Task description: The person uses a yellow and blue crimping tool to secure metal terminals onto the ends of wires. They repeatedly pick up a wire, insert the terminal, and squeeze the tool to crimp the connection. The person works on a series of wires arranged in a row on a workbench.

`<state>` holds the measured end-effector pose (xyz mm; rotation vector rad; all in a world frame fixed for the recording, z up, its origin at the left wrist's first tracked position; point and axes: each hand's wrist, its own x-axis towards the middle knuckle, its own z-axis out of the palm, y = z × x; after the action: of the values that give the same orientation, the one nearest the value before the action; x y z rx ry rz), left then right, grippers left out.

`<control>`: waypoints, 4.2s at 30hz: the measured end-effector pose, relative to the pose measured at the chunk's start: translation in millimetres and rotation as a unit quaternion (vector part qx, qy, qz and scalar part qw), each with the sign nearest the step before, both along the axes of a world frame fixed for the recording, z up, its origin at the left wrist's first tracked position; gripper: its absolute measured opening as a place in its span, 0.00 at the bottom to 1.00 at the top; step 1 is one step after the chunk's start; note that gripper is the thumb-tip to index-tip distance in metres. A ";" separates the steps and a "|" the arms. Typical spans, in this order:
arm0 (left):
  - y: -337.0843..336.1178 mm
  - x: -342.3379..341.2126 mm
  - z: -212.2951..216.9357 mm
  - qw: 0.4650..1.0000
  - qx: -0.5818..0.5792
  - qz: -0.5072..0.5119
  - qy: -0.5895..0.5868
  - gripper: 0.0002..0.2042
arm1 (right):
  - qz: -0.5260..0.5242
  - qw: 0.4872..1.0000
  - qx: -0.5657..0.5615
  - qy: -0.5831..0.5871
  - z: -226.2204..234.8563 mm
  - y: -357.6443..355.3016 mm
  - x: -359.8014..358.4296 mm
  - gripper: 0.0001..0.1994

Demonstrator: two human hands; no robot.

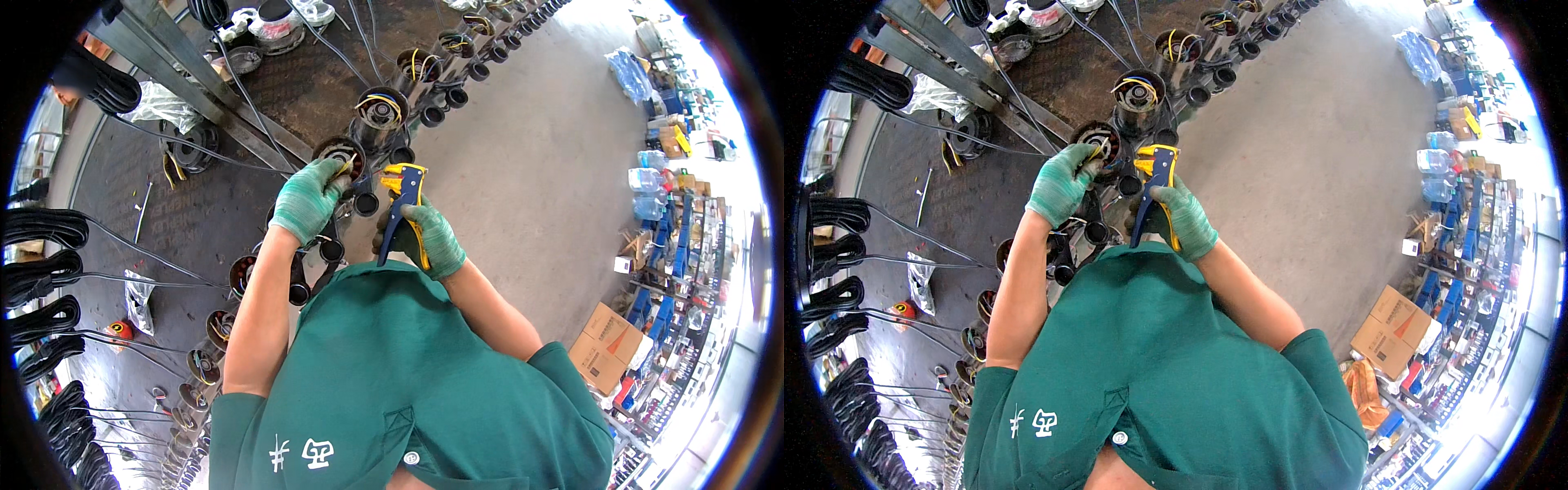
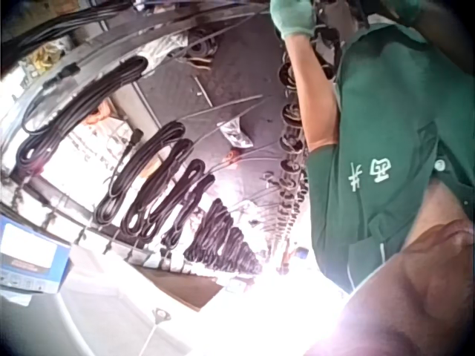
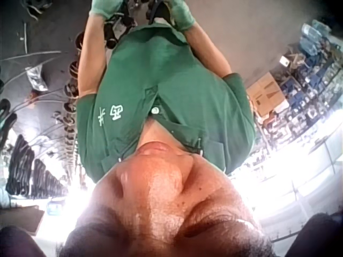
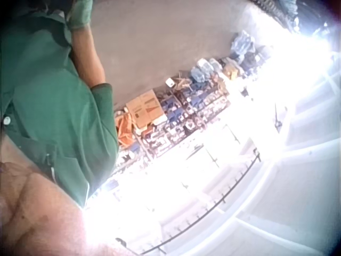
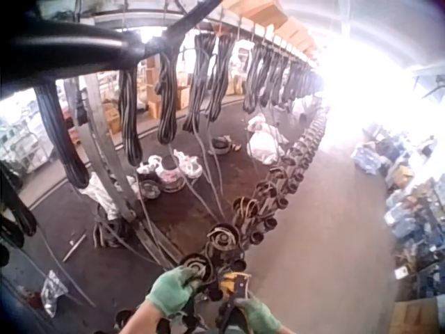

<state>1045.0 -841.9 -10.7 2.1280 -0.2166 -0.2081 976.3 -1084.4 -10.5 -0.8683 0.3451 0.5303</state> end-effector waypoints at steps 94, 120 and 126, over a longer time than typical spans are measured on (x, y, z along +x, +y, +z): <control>4.6 -16.3 0.7 0.997 0.017 0.014 -0.073 0.11 | 0.114 0.982 -0.107 -0.107 17.8 14.3 31.8 0.31; -128.7 121.0 52.8 0.939 0.259 0.194 0.116 0.24 | 0.087 0.992 -0.068 -0.063 19.0 -134.8 129.0 0.30; -153.1 110.1 22.8 0.957 0.109 0.269 -0.015 0.13 | 0.151 0.986 -0.047 -0.057 0.1 -172.6 175.5 0.31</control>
<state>1155.2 -995.0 12.1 2.3208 0.3877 0.1280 1151.8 -1257.0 -10.4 -1.0467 0.1344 0.7461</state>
